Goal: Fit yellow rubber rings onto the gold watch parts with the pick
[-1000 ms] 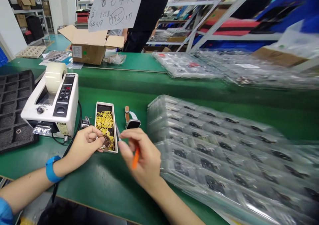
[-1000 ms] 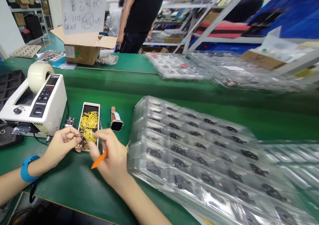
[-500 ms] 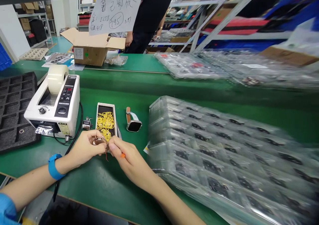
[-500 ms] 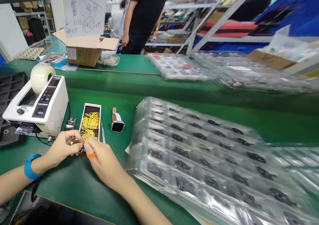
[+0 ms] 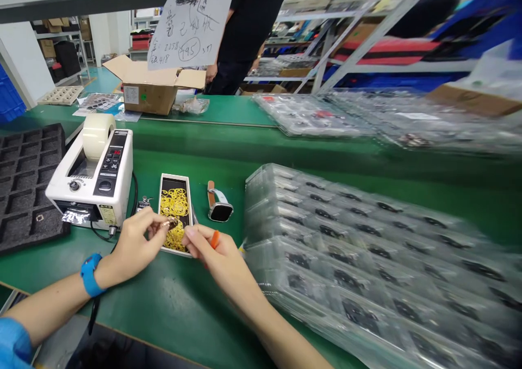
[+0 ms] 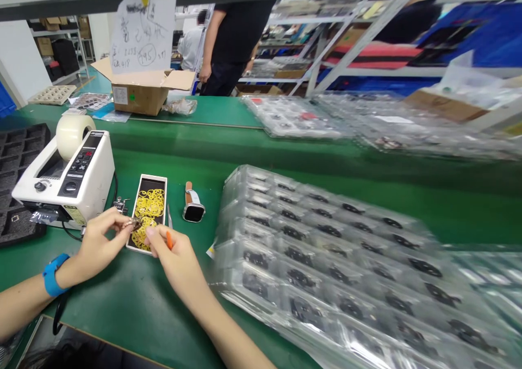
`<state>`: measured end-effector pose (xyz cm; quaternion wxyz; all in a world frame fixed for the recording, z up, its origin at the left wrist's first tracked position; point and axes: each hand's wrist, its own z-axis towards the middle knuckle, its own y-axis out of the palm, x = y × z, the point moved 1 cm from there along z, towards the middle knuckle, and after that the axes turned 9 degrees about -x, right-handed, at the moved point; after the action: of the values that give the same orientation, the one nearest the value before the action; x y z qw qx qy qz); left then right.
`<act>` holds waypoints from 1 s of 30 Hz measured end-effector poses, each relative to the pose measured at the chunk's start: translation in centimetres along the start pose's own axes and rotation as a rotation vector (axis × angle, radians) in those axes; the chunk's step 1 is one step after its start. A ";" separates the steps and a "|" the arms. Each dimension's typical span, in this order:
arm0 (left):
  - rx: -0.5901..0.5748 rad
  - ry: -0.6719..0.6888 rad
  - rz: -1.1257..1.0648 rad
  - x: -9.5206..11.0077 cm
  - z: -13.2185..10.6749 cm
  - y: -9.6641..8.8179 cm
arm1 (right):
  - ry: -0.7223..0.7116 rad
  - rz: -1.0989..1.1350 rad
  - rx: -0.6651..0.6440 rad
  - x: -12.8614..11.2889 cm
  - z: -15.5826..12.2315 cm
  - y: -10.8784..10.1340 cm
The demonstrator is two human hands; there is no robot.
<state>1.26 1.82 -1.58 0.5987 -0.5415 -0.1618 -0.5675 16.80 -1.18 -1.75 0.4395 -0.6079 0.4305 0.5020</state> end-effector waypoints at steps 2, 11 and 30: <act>0.011 0.313 0.368 0.3 -0.3 0.1 | 0.063 0.155 -0.088 -0.2 -0.1 0.3; 0.088 -0.026 0.211 0.7 -5.0 -2.0 | -0.119 -0.051 0.175 -0.1 -0.5 -0.2; 0.129 -0.102 0.382 5.5 -2.4 -10.4 | -0.260 -0.133 0.088 -0.4 -0.4 -0.5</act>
<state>-6.96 -0.58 6.81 0.7200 -0.5509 -0.1223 -0.4040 17.35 -1.42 -1.29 0.5500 -0.5451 0.3501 0.5270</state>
